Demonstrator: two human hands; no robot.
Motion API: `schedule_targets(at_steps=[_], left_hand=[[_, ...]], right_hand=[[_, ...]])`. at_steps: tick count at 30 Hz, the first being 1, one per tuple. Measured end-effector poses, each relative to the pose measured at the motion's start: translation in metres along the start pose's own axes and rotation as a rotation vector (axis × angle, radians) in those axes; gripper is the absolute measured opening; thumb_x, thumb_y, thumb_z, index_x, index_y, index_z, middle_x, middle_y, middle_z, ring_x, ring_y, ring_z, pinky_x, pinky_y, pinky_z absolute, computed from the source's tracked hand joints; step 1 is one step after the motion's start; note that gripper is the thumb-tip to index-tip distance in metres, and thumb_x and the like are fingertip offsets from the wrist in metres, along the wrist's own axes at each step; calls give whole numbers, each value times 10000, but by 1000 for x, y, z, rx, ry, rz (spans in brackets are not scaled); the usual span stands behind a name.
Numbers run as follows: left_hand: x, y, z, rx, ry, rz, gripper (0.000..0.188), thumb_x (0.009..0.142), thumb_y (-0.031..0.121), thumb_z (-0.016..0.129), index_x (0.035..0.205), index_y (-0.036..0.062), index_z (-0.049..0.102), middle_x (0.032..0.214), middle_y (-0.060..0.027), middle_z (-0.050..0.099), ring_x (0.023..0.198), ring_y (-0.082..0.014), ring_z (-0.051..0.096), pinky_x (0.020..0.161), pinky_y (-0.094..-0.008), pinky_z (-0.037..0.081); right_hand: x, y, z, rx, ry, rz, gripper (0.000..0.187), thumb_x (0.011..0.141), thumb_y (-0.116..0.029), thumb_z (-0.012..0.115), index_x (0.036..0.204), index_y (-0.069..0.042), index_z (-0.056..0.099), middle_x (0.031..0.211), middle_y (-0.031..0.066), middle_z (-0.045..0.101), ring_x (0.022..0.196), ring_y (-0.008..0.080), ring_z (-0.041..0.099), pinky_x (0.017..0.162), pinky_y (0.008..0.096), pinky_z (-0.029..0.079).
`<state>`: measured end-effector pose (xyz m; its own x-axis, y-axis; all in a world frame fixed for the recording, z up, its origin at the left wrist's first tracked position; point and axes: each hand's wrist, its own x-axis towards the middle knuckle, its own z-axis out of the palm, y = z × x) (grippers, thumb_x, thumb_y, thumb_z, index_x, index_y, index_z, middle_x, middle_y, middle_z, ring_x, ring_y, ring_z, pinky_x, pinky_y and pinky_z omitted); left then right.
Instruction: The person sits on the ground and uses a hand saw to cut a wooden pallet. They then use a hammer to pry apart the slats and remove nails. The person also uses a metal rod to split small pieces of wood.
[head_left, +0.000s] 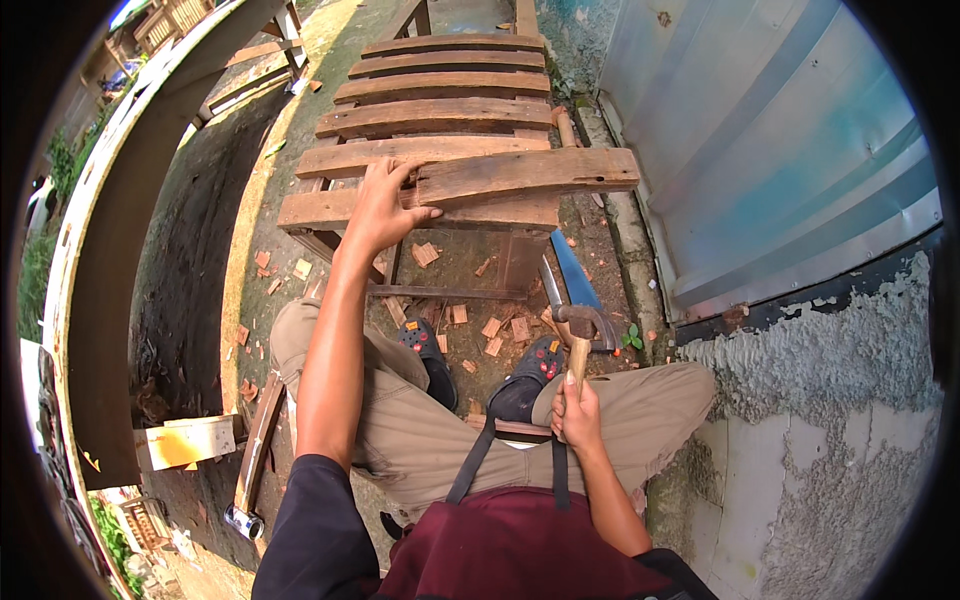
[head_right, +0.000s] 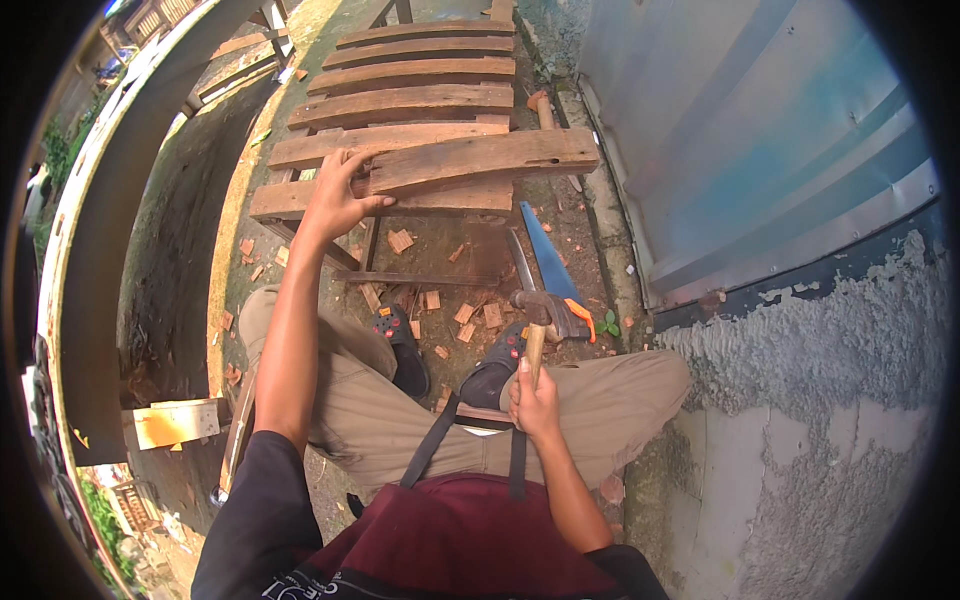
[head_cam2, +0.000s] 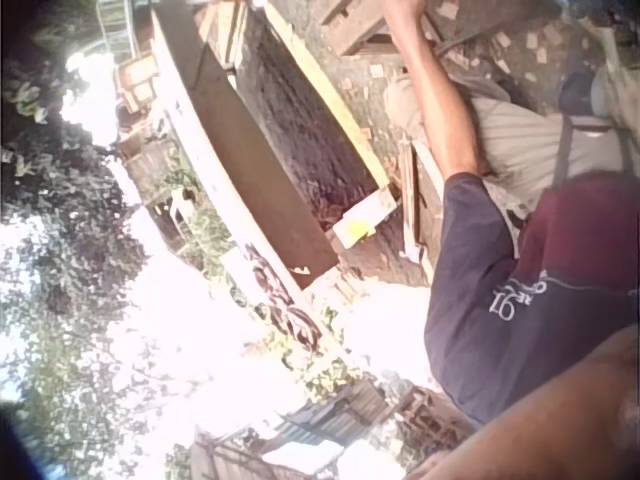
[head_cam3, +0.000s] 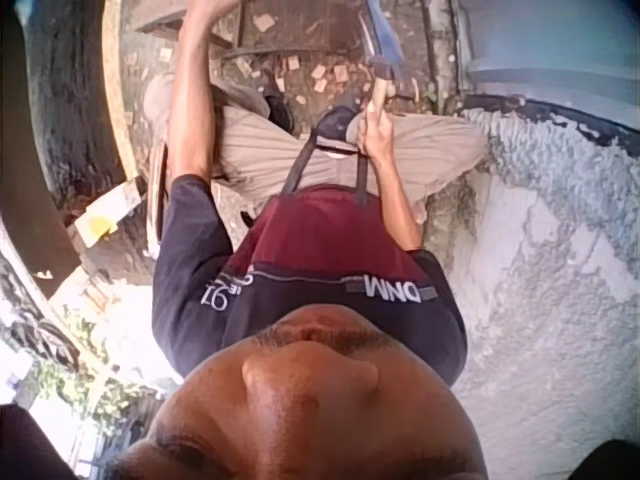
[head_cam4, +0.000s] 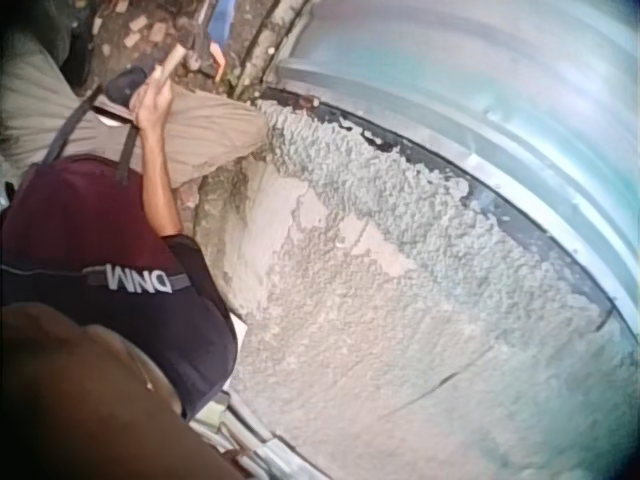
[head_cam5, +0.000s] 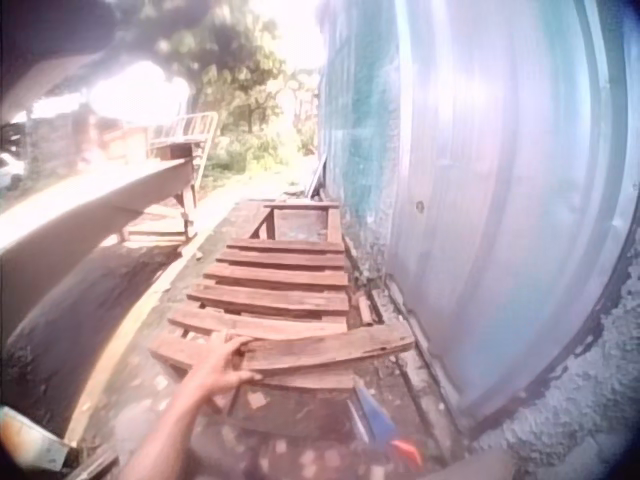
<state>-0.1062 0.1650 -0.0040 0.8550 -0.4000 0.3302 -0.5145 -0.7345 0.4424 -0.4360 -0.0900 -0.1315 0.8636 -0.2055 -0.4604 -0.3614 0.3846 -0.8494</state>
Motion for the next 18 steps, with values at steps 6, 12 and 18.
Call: schedule_targets(at_steps=[6, 12, 18], left_hand=[[-6, 4, 12, 125, 272, 135, 721, 652, 67, 867, 1320, 72, 595, 1325, -138, 593, 1278, -373, 540, 1081, -449, 451], [-4, -3, 22, 125, 406, 309, 655, 645, -65, 759, 1245, 90, 548, 1386, -124, 567, 1370, -347, 490, 1112, -470, 408], [-7, -5, 29, 152, 432, 269, 607, 656, -48, 787, 1204, 77, 556, 1359, -123, 605, 1349, -345, 524, 1128, -457, 419]], right_hand=[[-5, 24, -14, 48, 84, 90, 367, 1096, -443, 476, 953, -106, 472, 603, 4, 425, 396, 91, 379, 352, 271, 327], [-2, 17, -12, 102, 108, 73, 380, 1091, -441, 493, 932, -98, 457, 615, 1, 428, 404, 91, 390, 358, 275, 340], [1, 24, -16, 107, 92, 91, 384, 1092, -441, 489, 916, -101, 456, 615, -1, 426, 400, 93, 394, 355, 282, 346]])
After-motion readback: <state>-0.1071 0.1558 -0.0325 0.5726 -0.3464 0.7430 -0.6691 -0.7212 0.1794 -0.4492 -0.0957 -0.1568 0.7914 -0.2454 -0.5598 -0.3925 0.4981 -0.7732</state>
